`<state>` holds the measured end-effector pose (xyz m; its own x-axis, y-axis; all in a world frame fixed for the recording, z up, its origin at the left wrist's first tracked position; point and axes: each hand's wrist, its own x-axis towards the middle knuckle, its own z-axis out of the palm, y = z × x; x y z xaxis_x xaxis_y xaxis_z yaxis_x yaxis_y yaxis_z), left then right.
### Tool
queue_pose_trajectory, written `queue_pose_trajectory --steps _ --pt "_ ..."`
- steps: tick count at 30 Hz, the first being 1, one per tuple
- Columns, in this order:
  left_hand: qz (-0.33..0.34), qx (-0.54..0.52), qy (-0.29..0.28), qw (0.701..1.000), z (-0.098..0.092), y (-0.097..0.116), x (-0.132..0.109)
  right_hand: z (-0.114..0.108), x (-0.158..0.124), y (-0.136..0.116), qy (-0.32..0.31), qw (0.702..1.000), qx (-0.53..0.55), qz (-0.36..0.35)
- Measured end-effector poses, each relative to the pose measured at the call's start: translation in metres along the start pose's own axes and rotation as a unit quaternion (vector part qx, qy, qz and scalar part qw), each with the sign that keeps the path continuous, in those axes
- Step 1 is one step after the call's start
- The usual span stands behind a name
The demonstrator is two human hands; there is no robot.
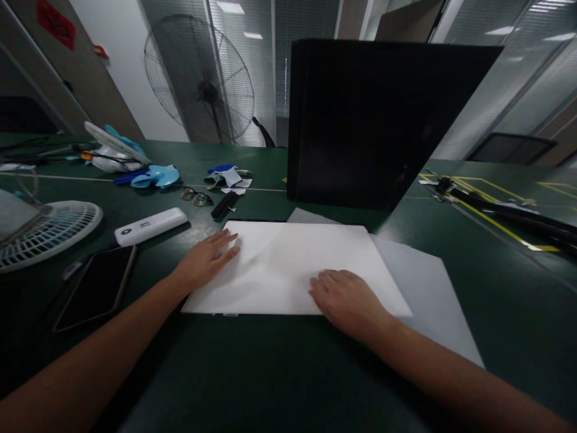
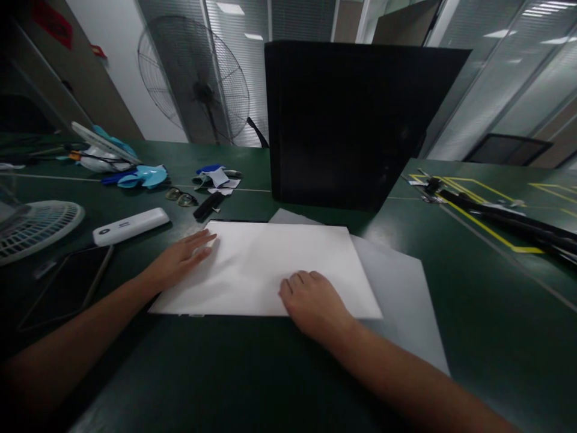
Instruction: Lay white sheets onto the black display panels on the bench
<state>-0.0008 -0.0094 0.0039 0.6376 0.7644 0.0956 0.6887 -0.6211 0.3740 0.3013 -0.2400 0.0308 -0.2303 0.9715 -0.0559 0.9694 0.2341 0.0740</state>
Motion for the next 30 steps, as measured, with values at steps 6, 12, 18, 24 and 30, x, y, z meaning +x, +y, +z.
queue_pose_trajectory --steps 6,12,18,24,30 --pt "0.007 0.051 -0.008 0.999 0.006 -0.001 0.003 -0.001 -0.005 -0.007 0.018 0.964 0.162 -0.211" --pt "0.05 0.061 -0.016 0.997 0.007 -0.006 0.003 -0.001 -0.008 0.01 0.001 0.98 0.141 -0.138" --pt "0.054 0.022 -0.015 0.998 0.005 -0.006 0.001 0.001 -0.005 0.029 -0.028 0.992 0.119 -0.038" --pt "-0.017 -0.026 0.02 0.999 0.008 0.0 0.001 0.01 -0.004 0.047 -0.011 0.983 0.163 -0.086" --pt "-0.04 -0.016 0.05 0.998 0.01 -0.004 0.004 0.011 -0.005 0.049 -0.005 0.972 0.183 -0.148"
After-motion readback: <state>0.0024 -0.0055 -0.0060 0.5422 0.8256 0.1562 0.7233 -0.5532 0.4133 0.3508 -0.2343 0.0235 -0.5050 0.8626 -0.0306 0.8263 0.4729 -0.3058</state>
